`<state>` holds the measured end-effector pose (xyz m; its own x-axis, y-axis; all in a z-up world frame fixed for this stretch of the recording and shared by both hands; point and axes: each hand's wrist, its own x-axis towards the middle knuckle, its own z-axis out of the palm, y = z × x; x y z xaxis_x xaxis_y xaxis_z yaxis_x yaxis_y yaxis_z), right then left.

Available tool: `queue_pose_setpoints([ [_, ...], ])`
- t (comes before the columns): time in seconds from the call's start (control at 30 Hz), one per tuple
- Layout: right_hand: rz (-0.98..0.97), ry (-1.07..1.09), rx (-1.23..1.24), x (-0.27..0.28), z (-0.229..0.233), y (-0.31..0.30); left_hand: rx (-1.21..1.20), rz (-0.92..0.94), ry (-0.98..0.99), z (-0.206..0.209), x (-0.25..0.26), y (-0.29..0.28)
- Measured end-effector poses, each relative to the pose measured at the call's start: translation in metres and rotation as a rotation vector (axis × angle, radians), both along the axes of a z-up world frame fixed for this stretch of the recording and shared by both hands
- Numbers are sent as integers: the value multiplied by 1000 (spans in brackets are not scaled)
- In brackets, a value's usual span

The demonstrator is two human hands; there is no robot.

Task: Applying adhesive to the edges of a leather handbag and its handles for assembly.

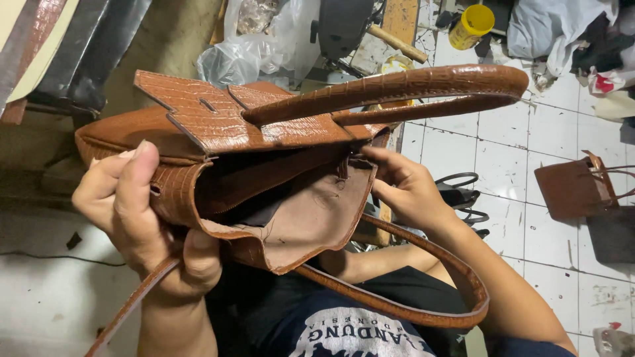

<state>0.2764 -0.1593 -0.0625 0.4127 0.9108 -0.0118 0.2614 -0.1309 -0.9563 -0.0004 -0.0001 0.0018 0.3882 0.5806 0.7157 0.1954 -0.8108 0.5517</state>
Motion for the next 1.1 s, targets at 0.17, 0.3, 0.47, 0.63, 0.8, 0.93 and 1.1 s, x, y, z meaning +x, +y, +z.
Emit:
queue_pose_setpoints([
  [0.17,-19,-45,18,2,-7,3,35,-2,8,-1,0,1],
  [0.3,-67,72,82,-1,-10,2,54,-1,17,-3,-1,6],
  [0.47,12,-93,172,4,-15,-3,16,21,16,0,-1,4],
  [0.63,-22,-976,231,0,-5,5,17,-1,0,1,-2,4],
  [0.8,-45,-1425,388,11,-9,6,41,-16,0,1,-1,5],
  [0.93,-84,-1506,359,11,-10,4,23,-7,-10,-1,-2,5],
  [1.1,-103,-1363,456,7,-11,5,18,-10,16,1,-3,3],
])
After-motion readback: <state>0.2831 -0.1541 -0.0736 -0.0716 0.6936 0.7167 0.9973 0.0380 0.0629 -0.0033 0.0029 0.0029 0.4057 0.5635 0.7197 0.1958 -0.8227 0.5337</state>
